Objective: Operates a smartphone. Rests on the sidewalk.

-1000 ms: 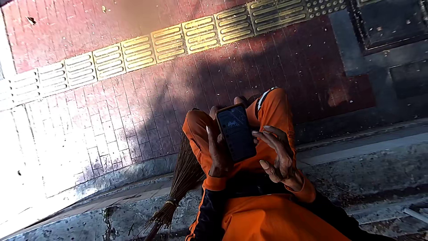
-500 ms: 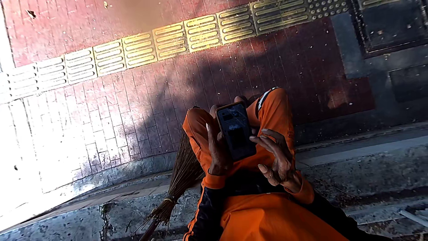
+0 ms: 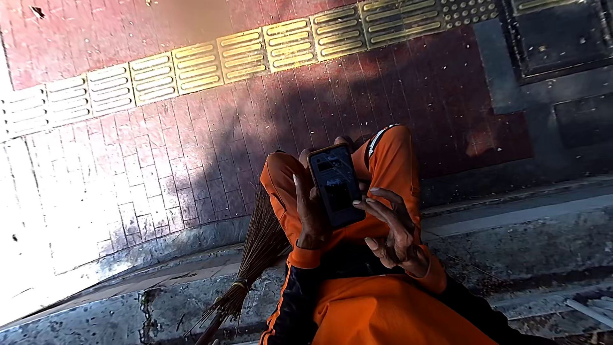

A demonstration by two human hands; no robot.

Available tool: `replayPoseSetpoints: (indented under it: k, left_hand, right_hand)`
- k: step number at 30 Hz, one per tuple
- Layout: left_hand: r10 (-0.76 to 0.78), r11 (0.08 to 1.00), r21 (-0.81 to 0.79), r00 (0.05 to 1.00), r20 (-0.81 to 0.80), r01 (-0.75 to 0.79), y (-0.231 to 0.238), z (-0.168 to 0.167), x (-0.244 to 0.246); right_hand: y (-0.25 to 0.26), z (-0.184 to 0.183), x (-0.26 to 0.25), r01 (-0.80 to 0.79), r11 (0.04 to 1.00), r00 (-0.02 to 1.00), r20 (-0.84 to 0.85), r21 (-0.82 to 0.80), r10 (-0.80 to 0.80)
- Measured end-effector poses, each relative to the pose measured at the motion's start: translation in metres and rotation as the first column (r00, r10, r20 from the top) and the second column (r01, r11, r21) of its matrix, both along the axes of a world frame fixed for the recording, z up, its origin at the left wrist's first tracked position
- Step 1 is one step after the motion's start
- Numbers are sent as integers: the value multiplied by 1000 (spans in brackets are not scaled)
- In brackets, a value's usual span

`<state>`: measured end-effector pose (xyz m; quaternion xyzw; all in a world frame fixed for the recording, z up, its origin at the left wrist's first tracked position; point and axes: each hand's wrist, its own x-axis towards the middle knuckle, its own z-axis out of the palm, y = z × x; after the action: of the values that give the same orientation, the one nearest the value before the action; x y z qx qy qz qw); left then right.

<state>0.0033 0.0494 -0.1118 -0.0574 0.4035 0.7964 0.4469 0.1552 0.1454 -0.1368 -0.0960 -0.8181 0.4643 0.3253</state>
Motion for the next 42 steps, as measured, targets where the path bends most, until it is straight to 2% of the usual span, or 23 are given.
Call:
replayPoseSetpoints:
  k: [11, 14, 16, 17, 19, 20, 22, 23, 28, 33, 38, 42]
  left_hand:
    - [-41, 998, 42, 999, 21, 40, -1, -4, -1]
    - [-45, 996, 74, 999, 1, 45, -1, -5, -2]
    - [-52, 993, 106, 999, 13, 51, -1, -5, -2]
    - [-46, 994, 100, 999, 21, 44, -2, -4, -2]
    - [-18, 998, 56, 1000, 16, 17, -2, -2, -2]
    - [1, 999, 34, 1000, 15, -1, -2, -1, -2]
    - [10, 999, 40, 1000, 18, -11, -1, 0, -1]
    - [2, 999, 52, 1000, 15, -3, -1, 0, -1]
    - [-3, 1000, 22, 1000, 5, 3, -1, 0, 1]
    - [-10, 999, 43, 1000, -5, 10, -3, -6, 0]
    - [-11, 1000, 11, 999, -35, 11, -3, 0, 1]
    - [-23, 998, 61, 999, -26, 25, -5, -2, -1]
  right_hand:
    - [0, 2, 0, -2, 999, 1000, 10, 42, 1]
    - [-3, 3, -1, 126, 992, 991, -35, -5, -126]
    - [-2, 2, -5, 212, 969, 975, -39, -128, -219]
    - [0, 3, -6, 204, 957, 978, 5, -208, -207]
    - [7, 8, -7, 111, 892, 989, 136, -438, -56]
    - [10, 10, -7, 61, 819, 985, 168, -570, 44]
    - [15, 10, -7, -14, 657, 972, 143, -754, 186]
    - [16, 8, -6, -34, 612, 968, 127, -790, 216]
    - [15, 6, -8, 23, 573, 968, 161, -819, 192]
    - [16, 4, -7, -45, 597, 969, 110, -801, 221]
    - [10, 7, -12, -26, 625, 969, 134, -780, 209]
    - [5, 7, -18, -32, 645, 970, 132, -763, 204]
